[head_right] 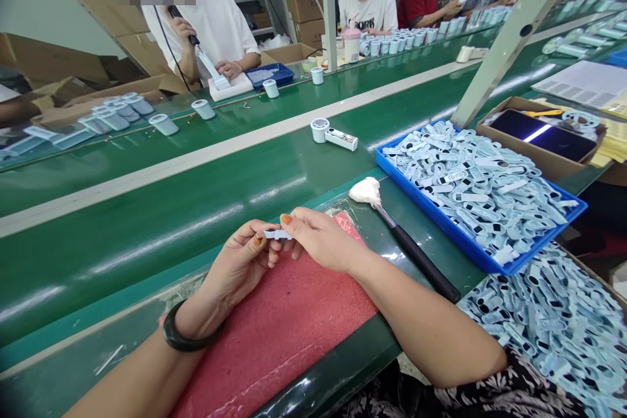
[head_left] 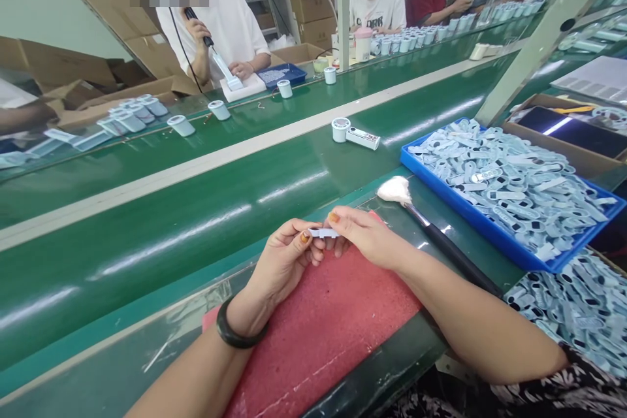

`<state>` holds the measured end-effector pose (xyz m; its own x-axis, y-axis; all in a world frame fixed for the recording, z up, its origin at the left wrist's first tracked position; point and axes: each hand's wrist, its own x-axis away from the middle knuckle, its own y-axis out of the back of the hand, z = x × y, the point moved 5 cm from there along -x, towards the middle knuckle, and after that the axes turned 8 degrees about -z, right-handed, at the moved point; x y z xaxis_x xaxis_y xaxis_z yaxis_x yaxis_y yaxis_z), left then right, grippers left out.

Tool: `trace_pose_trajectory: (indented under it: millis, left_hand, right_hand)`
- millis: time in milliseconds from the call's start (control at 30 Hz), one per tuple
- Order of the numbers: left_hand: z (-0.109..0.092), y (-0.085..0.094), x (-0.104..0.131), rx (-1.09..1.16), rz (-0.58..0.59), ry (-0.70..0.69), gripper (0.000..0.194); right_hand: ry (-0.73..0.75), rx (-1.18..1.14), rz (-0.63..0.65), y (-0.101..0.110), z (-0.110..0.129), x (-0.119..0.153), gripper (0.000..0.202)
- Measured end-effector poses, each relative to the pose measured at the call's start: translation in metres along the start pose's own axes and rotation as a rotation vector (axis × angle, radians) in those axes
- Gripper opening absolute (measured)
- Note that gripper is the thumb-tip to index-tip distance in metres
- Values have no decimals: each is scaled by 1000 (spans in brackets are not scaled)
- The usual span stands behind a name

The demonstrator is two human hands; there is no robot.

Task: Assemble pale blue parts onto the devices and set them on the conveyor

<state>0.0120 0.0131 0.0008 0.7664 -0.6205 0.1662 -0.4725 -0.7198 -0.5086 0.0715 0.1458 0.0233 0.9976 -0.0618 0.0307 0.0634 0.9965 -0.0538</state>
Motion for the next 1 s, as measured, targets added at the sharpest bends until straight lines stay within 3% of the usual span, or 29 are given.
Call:
trace_pose_trajectory:
  millis: [167,300,400,567,1000]
  left_hand:
    - [0,3,-1,9,-15,6,27]
    - [-1,1,1,-50,-17,-22,35]
    - [-3,-2,3,-139,-43,-90,43]
    - [-2,-2,4,-258,-140,-153,30]
    - [-4,-1,3,-181,-159,-133,45]
  right_hand:
    - [-49,9,-28,1,-2,0,29]
    - [-72,142,-109,4,-2,0,14]
    - [-62,228,-162,6,-2,0,11]
    - [-18,271,-150,3,-6,0,11]
    - [32,366,-153,8,-10,-2,16]
